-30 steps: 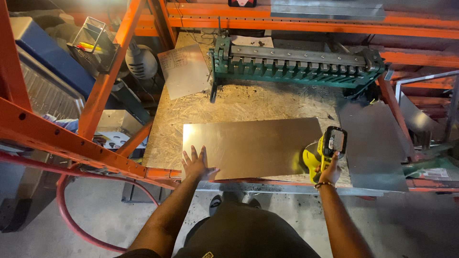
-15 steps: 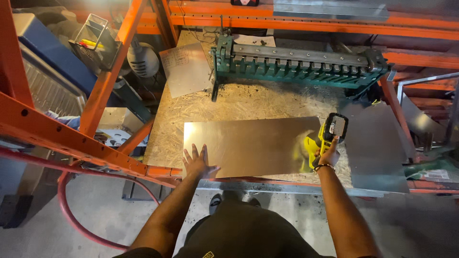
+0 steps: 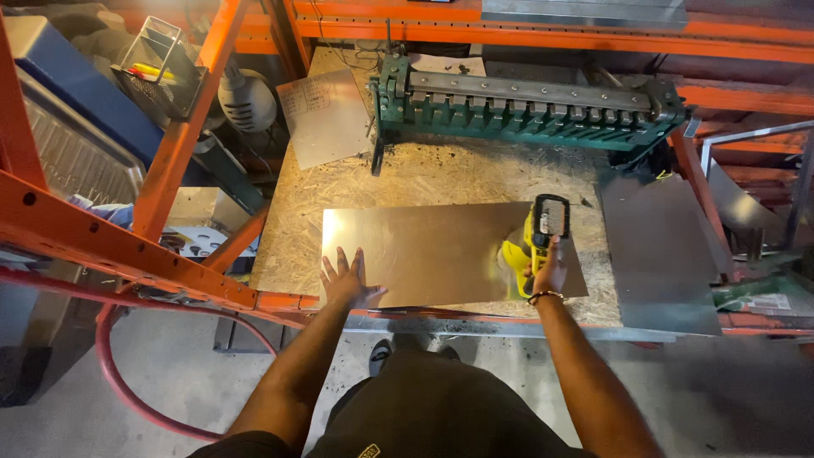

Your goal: The person uses a cordless orbital sander to sand a rectangular metal sheet on a workbench. They move the sander across the surface in overlapping passes, occasionally repositioning the sheet and adjusting their grip.

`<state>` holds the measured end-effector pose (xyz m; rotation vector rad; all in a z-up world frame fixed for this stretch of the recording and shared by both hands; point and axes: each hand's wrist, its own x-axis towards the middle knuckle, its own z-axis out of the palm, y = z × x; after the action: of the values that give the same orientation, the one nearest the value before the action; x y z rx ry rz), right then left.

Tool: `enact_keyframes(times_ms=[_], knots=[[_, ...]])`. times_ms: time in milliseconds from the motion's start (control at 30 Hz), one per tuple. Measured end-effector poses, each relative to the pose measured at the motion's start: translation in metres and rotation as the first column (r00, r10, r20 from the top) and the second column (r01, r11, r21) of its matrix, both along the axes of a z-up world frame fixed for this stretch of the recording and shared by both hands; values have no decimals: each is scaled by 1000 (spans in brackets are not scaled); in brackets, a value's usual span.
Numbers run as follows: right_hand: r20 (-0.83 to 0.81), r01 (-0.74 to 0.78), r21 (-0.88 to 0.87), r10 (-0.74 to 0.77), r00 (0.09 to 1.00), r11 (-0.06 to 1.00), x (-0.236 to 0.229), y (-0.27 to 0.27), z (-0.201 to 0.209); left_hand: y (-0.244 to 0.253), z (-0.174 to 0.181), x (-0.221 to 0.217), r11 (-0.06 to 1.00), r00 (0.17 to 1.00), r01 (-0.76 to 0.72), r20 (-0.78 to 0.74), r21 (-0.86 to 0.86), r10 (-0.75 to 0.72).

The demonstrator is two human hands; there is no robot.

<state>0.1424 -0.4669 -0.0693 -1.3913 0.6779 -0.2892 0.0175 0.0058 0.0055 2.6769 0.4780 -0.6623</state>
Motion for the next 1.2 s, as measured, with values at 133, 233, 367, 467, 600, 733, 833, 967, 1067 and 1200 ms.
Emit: enact_keyframes(times_ms=[133,233,367,467,600,733,833,967,1067,1200], knots=[[-24,-51,10,51,998,999,-8,18,3,1,2,2,1000,1000,10,-3,-2,-10],[-60,-88,-26,86,994,996,-23,21,-12,3,-5,5,1000,1000,10,-1,14,-10],[-77,-70,-68,65,995,995,-36,25,-12,5,-6,3,1000,1000,0,-3,0,0],[-77,-34,-40,31,997,999,-37,14,-13,4,1,4,1000,1000,6,-3,-1,-6],[-56,-27,-60,24,998,998,-31,-16,-35,11,-25,9,1000,1000,-2,18,-22,2],[-3,11,-83,-11,1000,997,-35,-23,-3,15,-27,1,999,996,33,82,-26,-30],[42,51,-73,-48,998,996,-21,-34,3,15,-29,-2,998,995,60,75,11,-60],[21,43,-60,-42,999,997,1,-51,-12,15,-25,-1,999,997,54,50,-4,-54],[-11,40,-91,-42,999,995,14,-51,-5,15,-23,0,998,998,57,36,-1,-57],[-11,64,-17,-64,998,998,21,-43,10,14,-24,0,999,998,46,52,-14,-45]])
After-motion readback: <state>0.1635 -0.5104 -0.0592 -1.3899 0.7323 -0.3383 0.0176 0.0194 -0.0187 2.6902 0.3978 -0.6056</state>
